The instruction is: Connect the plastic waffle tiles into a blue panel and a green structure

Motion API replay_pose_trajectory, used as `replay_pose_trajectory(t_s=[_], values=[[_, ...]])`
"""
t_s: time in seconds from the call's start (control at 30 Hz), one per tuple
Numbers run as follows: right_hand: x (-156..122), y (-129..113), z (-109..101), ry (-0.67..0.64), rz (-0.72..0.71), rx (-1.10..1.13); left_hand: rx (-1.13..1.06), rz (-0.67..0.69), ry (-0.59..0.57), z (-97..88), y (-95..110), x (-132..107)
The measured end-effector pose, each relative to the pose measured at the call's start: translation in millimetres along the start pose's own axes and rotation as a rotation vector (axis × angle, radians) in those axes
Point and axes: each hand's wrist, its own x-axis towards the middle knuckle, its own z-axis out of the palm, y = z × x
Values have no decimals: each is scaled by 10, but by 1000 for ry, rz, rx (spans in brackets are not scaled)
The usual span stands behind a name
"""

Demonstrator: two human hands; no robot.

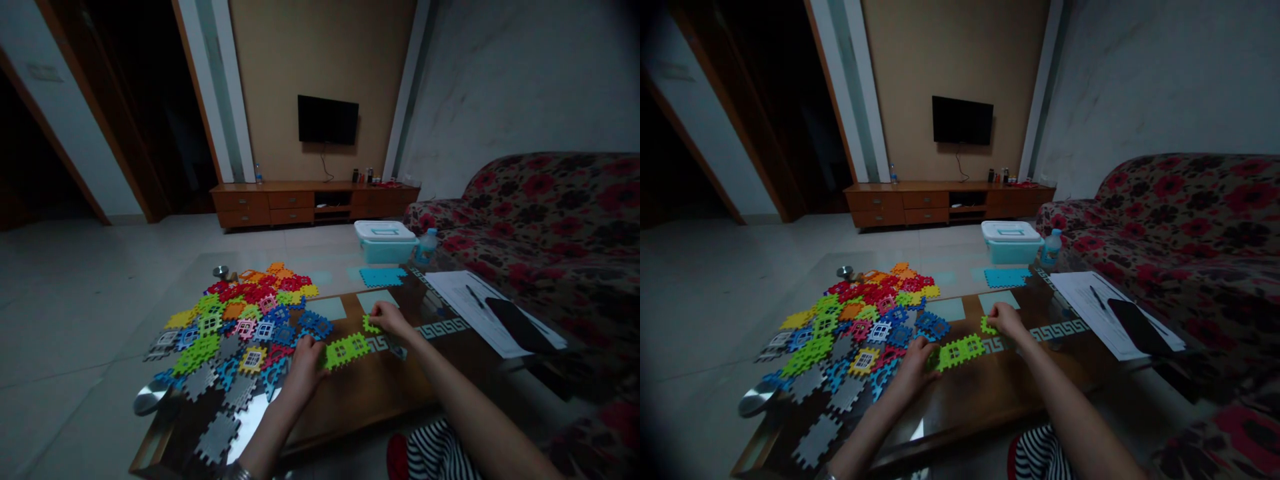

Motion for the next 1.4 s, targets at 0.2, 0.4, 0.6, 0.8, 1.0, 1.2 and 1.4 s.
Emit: replay_pose_trajectory(t_s=[0.2,0.4,0.6,0.8,1.0,1.2,1.4], values=[[-155,-28,-183,-243,-384,48,-8,22,-16,-26,-24,-2],[-190,102,-268,-135,-17,-155,11,30,-18,-36,-22,-1],[-257,239,-295,-126,-9,-137,-14,29,-20,-44,-13,4],[-298,224,-278,-271,-449,15,-18,35,-6,-43,-15,5],[-341,105,-298,-307,-441,-100,-37,46,4,-64,-10,1],[-406,5,-262,-321,-502,-62,-48,26,-16,-97,31,-8],[-316,90,-221,-341,-511,-16,-64,31,-6,-80,21,-18]])
